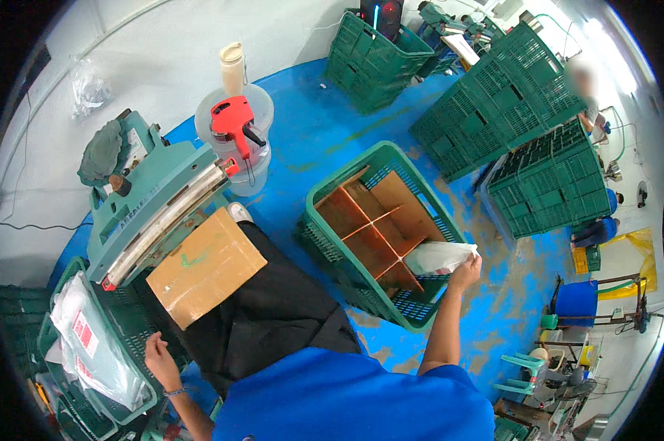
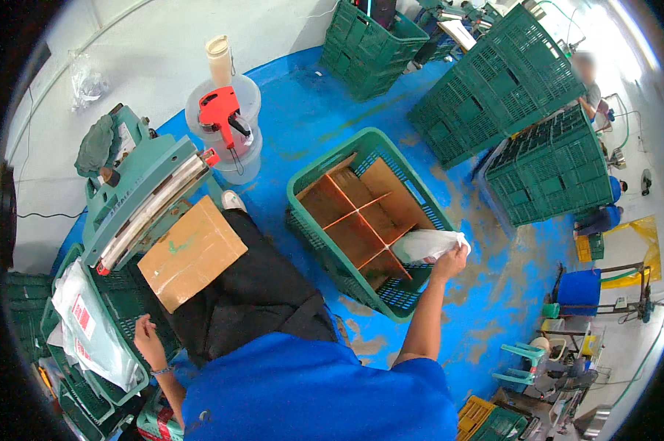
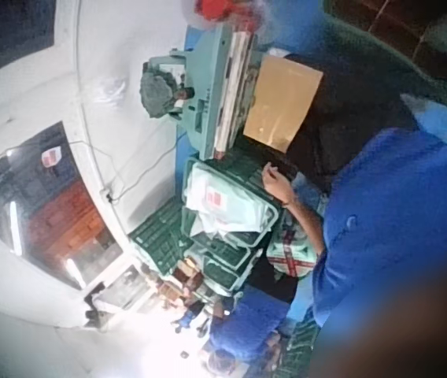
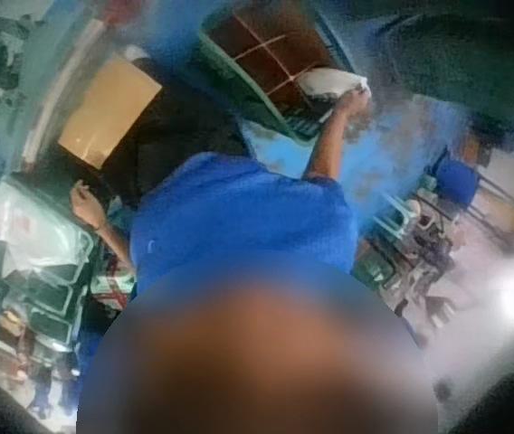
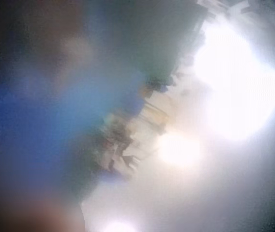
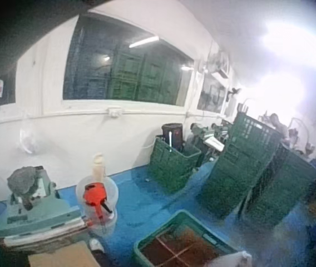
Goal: The person repeatedly picks white plastic bags from a green crate, places them on a heat-sealing machine, and uses a red handheld heat gun to seal the top edge. Sealed bags are then placed into a second green crate. The process is repeated multiple times throughout the clip.
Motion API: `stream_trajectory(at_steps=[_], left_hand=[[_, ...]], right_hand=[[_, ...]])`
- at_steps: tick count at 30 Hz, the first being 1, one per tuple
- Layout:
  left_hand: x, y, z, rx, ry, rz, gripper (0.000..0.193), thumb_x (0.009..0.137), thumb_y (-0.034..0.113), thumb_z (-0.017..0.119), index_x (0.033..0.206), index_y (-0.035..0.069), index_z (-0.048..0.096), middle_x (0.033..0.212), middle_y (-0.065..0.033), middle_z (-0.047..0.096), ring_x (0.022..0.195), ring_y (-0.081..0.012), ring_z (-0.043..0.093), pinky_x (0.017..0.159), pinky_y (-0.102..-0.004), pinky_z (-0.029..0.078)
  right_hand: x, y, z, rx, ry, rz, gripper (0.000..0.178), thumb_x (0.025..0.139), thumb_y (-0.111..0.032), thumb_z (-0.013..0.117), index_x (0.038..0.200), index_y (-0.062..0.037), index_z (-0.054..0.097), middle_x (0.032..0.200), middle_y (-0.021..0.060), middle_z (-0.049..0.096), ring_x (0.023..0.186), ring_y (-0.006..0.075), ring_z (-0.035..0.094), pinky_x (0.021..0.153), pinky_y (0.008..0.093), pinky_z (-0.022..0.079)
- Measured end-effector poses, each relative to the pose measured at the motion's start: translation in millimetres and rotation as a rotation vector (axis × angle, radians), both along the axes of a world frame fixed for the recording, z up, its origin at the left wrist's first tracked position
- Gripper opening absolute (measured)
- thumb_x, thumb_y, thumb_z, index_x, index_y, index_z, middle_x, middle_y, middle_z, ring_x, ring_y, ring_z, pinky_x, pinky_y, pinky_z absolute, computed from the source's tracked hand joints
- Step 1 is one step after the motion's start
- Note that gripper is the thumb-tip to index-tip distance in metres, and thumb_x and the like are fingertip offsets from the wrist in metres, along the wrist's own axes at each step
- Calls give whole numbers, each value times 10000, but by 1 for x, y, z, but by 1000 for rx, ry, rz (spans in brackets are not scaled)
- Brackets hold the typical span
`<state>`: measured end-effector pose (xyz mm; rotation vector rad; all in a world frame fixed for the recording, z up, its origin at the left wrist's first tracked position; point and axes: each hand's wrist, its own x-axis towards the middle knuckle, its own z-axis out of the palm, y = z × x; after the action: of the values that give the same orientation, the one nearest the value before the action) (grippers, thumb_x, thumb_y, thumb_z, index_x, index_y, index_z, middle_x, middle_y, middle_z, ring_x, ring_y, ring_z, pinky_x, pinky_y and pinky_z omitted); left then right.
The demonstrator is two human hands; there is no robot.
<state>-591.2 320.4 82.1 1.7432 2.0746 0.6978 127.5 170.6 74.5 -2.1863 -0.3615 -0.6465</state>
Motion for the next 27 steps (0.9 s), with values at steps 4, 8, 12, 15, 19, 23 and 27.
stream_trajectory(at_steps=[4, 8, 12, 15, 19, 23, 27], left_hand=[[9, 22, 20, 102, -75, -12, 177, 927, 52, 513, 1030, -14, 641, 882, -139, 661, 716, -220, 614, 669, -333, 481], [59, 54, 31, 63, -334, 1, 162, 910, 32, 551, 1031, -22, 645, 904, -125, 663, 779, -170, 619, 736, -292, 489], [165, 102, 57, -90, -557, -370, 185, 882, 81, 621, 1038, -10, 658, 992, -112, 675, 933, -203, 639, 831, -292, 483], [276, 114, 116, 201, -471, -970, 398, 842, 214, 675, 1186, 25, 612, 1211, -133, 613, 1153, -293, 548, 983, -393, 420], [380, 80, 210, 531, -900, -1330, 738, 761, 283, 757, 1365, 27, 419, 1278, -175, 522, 1162, -331, 497, 1012, -426, 369], [357, 76, 231, 570, -927, -1076, 266, 786, 152, 694, 1014, 45, 608, 910, -144, 602, 841, -340, 588, 720, -390, 474], [278, 102, 201, 497, -922, -823, 126, 734, 10, 642, 852, 54, 635, 779, -142, 603, 745, -336, 614, 633, -392, 475]], right_hand=[[-22, 19, 61, -92, -166, 129, 199, 933, -148, 538, 811, 8, 545, 680, 175, 545, 608, 280, 499, 592, 403, 409], [-46, 35, 142, -29, -360, 270, 267, 945, -162, 535, 753, 21, 507, 624, 143, 481, 559, 243, 409, 542, 380, 367], [-79, 61, 231, 60, -456, 336, 326, 957, -205, 541, 732, 26, 490, 642, 108, 479, 588, 192, 420, 539, 356, 354], [-123, 97, 276, 200, -552, 444, 379, 969, -274, 532, 741, 28, 506, 642, 74, 475, 608, 173, 431, 542, 329, 344], [-191, 138, 317, 388, -424, 913, 446, 958, -364, 542, 757, 34, 543, 663, 59, 504, 641, 157, 461, 559, 304, 354], [-245, 185, 321, 490, -338, 1247, 475, 939, -394, 566, 733, 34, 555, 685, 75, 533, 644, 150, 487, 562, 300, 367], [-285, 232, 306, 292, -197, 1653, 408, 878, -373, 635, 787, 24, 614, 713, 115, 582, 599, 233, 553, 546, 316, 415]])
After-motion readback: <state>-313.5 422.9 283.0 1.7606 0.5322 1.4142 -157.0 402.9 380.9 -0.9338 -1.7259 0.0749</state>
